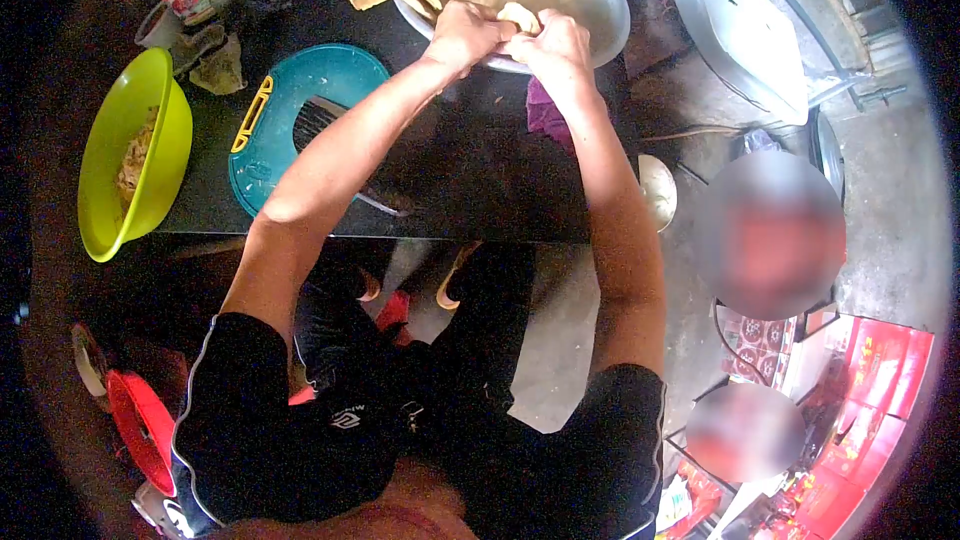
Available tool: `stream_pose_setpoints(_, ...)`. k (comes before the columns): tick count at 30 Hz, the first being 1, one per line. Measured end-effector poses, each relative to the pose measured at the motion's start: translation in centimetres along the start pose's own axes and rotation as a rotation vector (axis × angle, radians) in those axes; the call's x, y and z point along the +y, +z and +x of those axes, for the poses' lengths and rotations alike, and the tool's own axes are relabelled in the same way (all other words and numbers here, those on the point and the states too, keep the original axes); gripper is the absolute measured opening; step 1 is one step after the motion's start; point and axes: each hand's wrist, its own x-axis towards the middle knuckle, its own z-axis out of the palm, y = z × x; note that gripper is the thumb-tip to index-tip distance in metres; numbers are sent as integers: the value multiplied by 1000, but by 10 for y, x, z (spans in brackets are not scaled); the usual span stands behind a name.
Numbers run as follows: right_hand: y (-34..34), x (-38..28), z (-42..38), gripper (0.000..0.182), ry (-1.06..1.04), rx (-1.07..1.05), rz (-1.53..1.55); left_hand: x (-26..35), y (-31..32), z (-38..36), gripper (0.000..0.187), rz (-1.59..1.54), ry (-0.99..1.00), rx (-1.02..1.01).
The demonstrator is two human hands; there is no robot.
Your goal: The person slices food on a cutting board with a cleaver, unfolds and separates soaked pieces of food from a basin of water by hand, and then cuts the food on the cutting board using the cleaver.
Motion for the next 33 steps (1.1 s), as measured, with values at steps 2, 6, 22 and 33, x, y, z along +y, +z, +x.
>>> stream_pose_setpoints(2,5,8,-1,34,-80,36,88,-14,5,3,23,55,151,112)
stream_pose_setpoints(6,4,23,7,35,-42,-20,238,17,-16,-14,24,-114,-140,-33)
stream_pose_setpoints(22,-12,10,4,6,302,-48,956,11,-7,-10,32,-183,10,-166)
stream_pose_setpoints(33,3,-13,6,8,314,-42,981,20,-23,-23,20,-434,-94,-49)
